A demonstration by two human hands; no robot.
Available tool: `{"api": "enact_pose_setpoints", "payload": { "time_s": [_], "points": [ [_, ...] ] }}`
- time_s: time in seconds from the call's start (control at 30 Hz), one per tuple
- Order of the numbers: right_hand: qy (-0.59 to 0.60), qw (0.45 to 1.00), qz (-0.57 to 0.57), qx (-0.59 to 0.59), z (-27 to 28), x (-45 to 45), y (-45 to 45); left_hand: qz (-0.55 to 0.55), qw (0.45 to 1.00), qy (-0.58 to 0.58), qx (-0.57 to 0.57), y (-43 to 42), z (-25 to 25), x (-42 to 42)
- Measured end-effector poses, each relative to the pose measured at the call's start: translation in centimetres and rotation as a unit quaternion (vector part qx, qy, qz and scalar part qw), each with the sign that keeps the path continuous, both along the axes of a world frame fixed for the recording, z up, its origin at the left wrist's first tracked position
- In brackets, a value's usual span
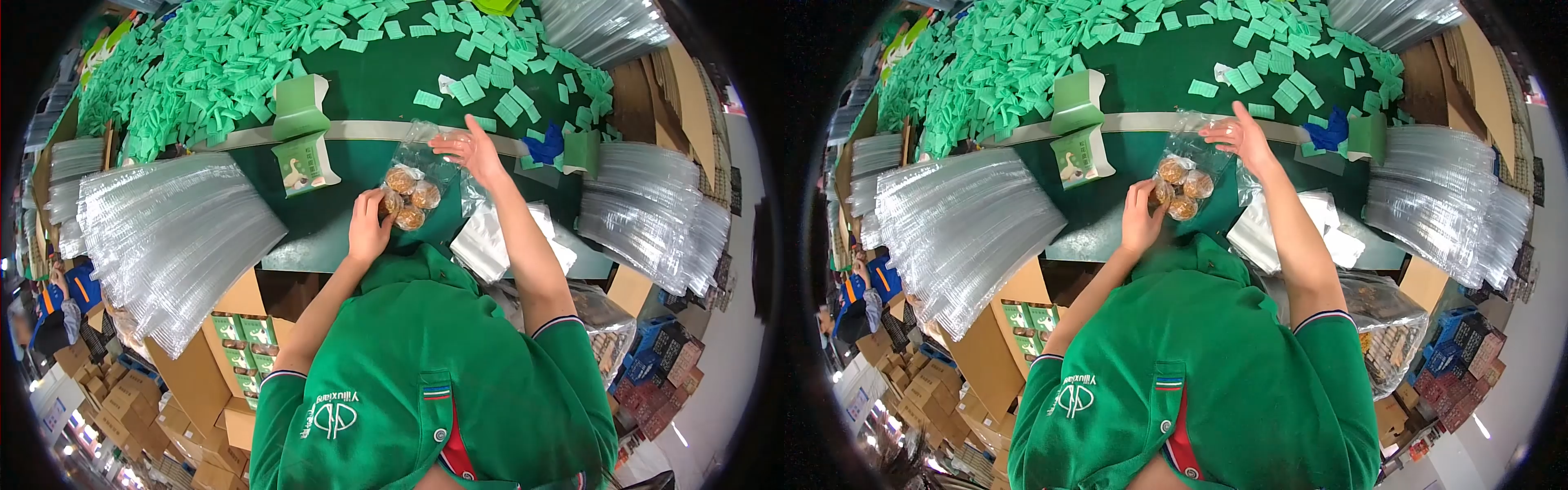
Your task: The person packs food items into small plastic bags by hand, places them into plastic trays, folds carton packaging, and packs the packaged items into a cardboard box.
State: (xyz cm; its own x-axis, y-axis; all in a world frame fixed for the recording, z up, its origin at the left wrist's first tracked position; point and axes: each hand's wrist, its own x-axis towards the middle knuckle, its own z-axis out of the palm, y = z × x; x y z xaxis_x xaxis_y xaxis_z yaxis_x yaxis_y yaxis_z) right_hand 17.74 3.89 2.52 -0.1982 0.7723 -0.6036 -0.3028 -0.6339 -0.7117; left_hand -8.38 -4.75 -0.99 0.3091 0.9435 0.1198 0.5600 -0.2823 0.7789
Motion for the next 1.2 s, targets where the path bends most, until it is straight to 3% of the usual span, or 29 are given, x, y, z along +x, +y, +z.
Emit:
{"api": "enact_pose_setpoints", "payload": {
  "time_s": [0.2,0.23,0.27,0.33,0.37,0.4,0.47,0.5,0.7,0.83,0.9,0.97,1.0,1.07,1.13,1.17,1.2],
  "points": [
    [-0.126,0.951,0.245,0.140,2.8,-3.2,-0.3,0.031,0.999,-0.016,-0.015,-0.1,-0.7,0.3],
    [-0.313,0.886,0.310,0.147,4.8,-5.8,-1.1,0.046,0.999,-0.014,-0.013,-0.2,-0.5,0.6],
    [-0.487,0.781,0.363,0.147,6.8,-8.7,-2.3,0.062,0.998,-0.014,-0.010,-0.1,-0.4,0.7],
    [-0.610,0.640,0.321,0.340,2.0,-11.5,-6.8,0.053,0.954,-0.225,-0.191,0.1,-2.3,-0.7],
    [-0.620,0.610,0.336,0.361,0.8,-11.8,-7.7,0.047,0.903,-0.325,-0.277,0.3,-3.4,-1.9],
    [-0.625,0.610,0.329,0.359,0.6,-11.9,-7.8,0.039,0.784,-0.467,-0.406,1.1,-4.3,-3.5],
    [-0.631,0.613,0.317,0.355,0.4,-12.5,-8.0,0.014,0.739,-0.458,-0.494,3.1,-1.0,-5.2],
    [-0.633,0.612,0.312,0.357,0.2,-12.5,-8.1,0.050,0.783,-0.384,-0.486,4.0,-1.0,-4.7],
    [-0.638,0.609,0.294,0.370,-0.7,-12.6,-8.1,-0.029,0.917,-0.176,-0.358,7.1,-3.2,-1.8],
    [-0.618,0.633,0.261,0.386,-0.7,-12.4,-8.0,-0.034,0.942,-0.129,-0.308,7.2,-3.6,-1.6],
    [-0.595,0.656,0.233,0.401,-0.1,-12.0,-8.0,0.007,0.925,-0.169,-0.341,6.5,-3.2,-1.8],
    [-0.546,0.735,0.130,0.380,-0.8,-10.7,-8.0,0.045,0.904,-0.217,-0.365,5.0,-3.4,-2.4],
    [-0.518,0.770,0.078,0.364,-1.3,-9.9,-8.5,0.066,0.862,-0.278,-0.418,3.6,-3.7,-3.1],
    [-0.655,0.678,-0.058,0.328,-4.6,-8.0,-10.2,0.100,0.760,-0.394,-0.507,1.1,-3.6,-4.2],
    [-0.513,0.839,-0.082,0.165,-8.9,-5.8,-12.6,0.137,0.756,-0.349,-0.536,-1.7,-3.0,-3.6],
    [-0.406,0.904,-0.093,0.096,-8.3,-6.0,-12.8,0.153,0.723,-0.377,-0.558,-2.1,-2.0,-2.7],
    [-0.291,0.951,-0.101,0.025,-7.1,-6.6,-12.9,0.169,0.728,-0.387,-0.541,-2.2,-2.0,-1.7]
  ]
}}
